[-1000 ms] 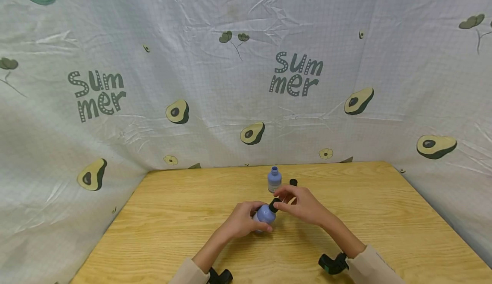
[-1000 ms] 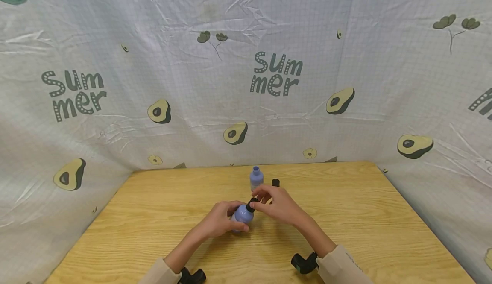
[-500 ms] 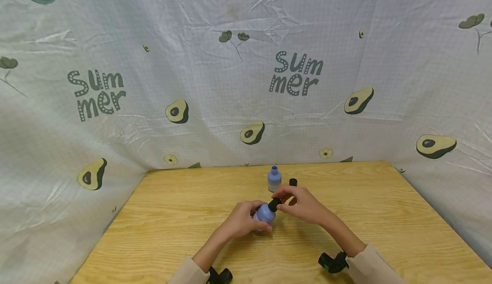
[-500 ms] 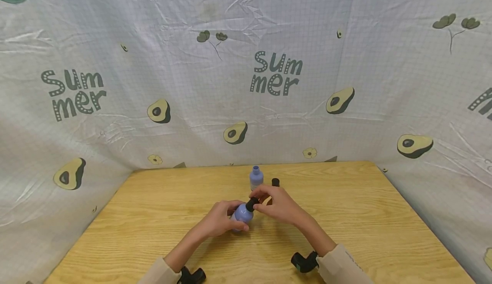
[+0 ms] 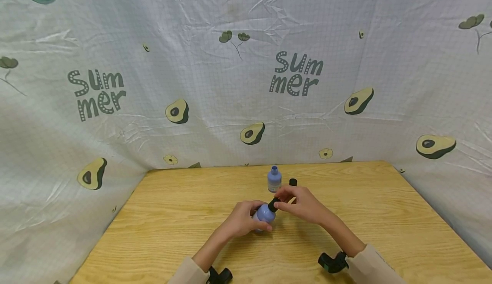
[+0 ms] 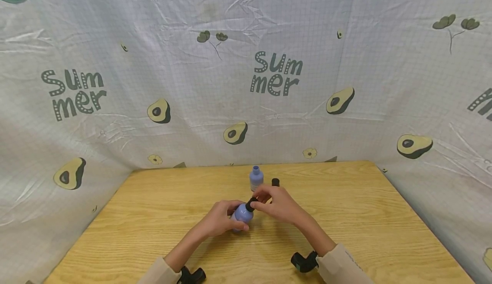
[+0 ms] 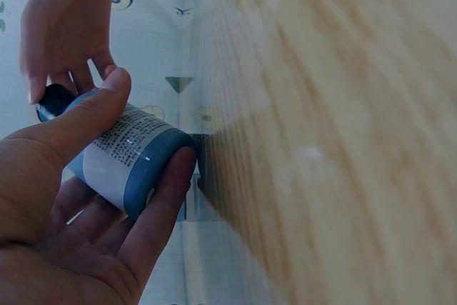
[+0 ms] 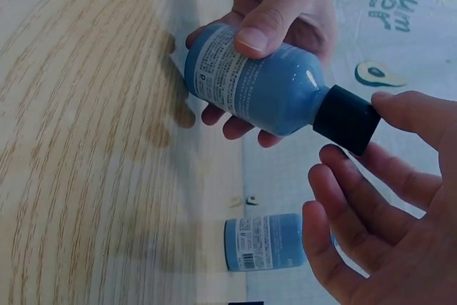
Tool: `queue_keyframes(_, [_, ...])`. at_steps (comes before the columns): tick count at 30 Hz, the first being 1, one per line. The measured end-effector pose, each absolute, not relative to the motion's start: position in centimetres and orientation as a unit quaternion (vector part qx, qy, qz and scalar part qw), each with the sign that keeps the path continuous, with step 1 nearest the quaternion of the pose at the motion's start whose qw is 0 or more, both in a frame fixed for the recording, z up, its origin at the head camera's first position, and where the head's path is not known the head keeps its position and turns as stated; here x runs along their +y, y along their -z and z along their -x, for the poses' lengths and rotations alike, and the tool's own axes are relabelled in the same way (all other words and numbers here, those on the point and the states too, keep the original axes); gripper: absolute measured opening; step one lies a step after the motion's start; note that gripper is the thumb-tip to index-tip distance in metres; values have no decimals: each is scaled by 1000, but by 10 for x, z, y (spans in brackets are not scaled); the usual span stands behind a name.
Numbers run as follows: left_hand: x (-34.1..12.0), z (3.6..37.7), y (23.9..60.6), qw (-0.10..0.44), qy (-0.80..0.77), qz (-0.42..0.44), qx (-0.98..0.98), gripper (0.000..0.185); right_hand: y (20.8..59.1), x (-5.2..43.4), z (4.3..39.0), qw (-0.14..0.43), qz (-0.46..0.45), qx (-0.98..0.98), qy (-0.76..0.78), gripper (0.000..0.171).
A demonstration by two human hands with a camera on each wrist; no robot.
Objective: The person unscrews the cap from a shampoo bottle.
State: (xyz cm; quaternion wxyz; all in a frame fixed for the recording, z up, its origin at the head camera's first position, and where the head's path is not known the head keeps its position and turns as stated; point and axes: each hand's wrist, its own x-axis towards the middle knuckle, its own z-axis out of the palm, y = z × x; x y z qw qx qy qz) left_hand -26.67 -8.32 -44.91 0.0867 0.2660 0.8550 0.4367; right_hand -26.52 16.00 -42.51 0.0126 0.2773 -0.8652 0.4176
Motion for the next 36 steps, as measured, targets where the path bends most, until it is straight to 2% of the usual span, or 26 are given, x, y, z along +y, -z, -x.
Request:
queue_keyframes(11, [-84,268,448,81,-431,-268,858,48,423,160,268,1,-312,-846,-432,24])
queue_keyframes(26, [-83,267,448,88,-434,-271,855,47,421,157,264,9,-281,-865,-416,29])
queue_keyframes(36, [-83,266,449,82,-427,-272,858,45,424,159,266,-7,-315,-846,-429,23])
